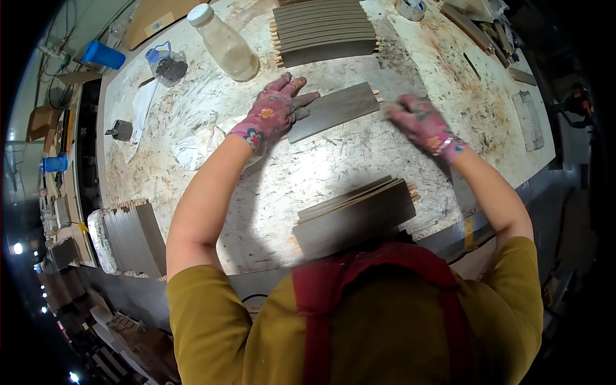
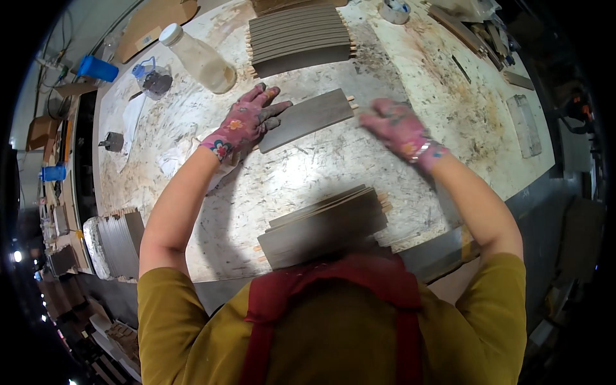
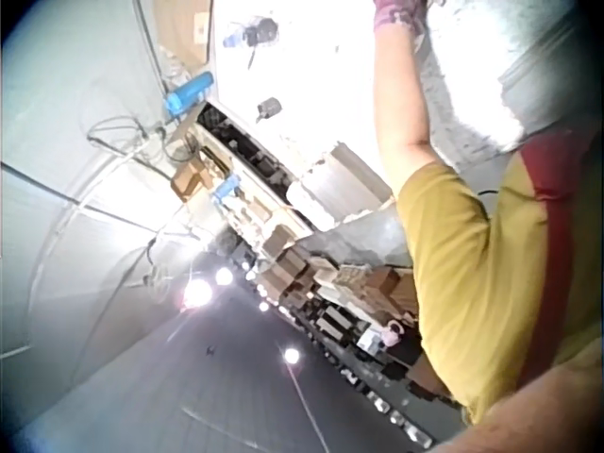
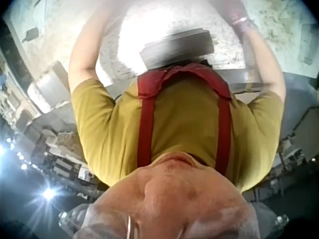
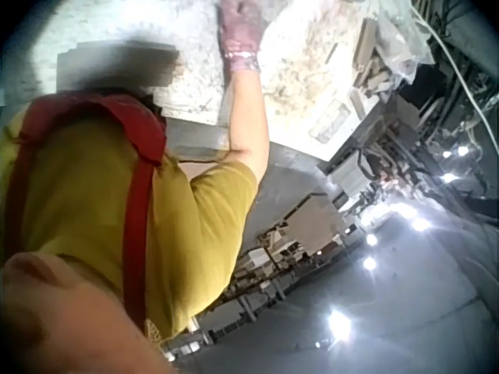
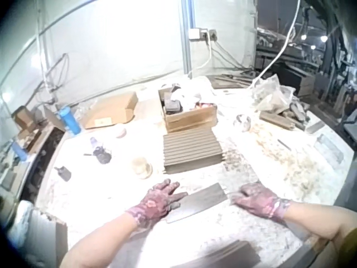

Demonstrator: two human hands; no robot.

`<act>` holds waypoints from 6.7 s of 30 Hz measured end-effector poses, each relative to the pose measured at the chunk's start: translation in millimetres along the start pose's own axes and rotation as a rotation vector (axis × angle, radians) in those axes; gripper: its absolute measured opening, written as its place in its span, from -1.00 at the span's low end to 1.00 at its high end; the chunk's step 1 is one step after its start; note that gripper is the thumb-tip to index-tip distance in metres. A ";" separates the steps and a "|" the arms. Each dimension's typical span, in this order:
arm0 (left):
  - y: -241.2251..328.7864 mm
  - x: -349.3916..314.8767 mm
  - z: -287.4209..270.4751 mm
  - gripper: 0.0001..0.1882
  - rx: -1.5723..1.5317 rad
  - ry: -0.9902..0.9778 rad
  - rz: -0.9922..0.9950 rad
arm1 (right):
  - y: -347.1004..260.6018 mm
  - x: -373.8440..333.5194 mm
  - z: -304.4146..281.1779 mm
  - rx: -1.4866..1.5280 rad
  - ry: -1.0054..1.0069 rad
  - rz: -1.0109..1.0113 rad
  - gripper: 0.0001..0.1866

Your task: The person rubs a small block against wooden boards with finger-jointed ends, picks them from a stack, treats the surfaces and edges, and places them into new piles.

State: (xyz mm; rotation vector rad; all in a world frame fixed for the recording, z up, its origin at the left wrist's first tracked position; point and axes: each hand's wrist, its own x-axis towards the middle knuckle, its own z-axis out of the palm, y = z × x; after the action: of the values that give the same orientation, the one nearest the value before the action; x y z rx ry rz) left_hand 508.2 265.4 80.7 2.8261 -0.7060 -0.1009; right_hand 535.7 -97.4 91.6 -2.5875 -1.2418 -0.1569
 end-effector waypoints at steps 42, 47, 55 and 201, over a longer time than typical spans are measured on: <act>45.9 -37.0 31.0 -0.12 0.128 0.123 -0.117 | 14.6 -23.9 6.1 1.102 0.338 0.545 -0.40; 32.8 -47.1 9.5 0.00 0.157 -0.045 -0.290 | 1.5 -69.3 3.3 1.164 0.422 0.635 -0.36; 137.4 -33.3 -41.9 -0.16 -0.517 0.101 -0.131 | -56.7 -75.8 -32.1 1.433 0.627 0.731 -0.53; 43.0 0.6 -10.4 -0.32 -0.436 0.121 -0.144 | -185.9 -29.2 -23.8 1.489 0.583 0.485 -0.42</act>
State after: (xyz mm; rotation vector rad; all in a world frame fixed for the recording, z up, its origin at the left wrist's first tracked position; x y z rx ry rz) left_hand 490.4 230.3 100.9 2.4356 -0.3952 -0.0938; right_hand 373.0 -14.9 143.8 -1.2622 -0.2065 0.0953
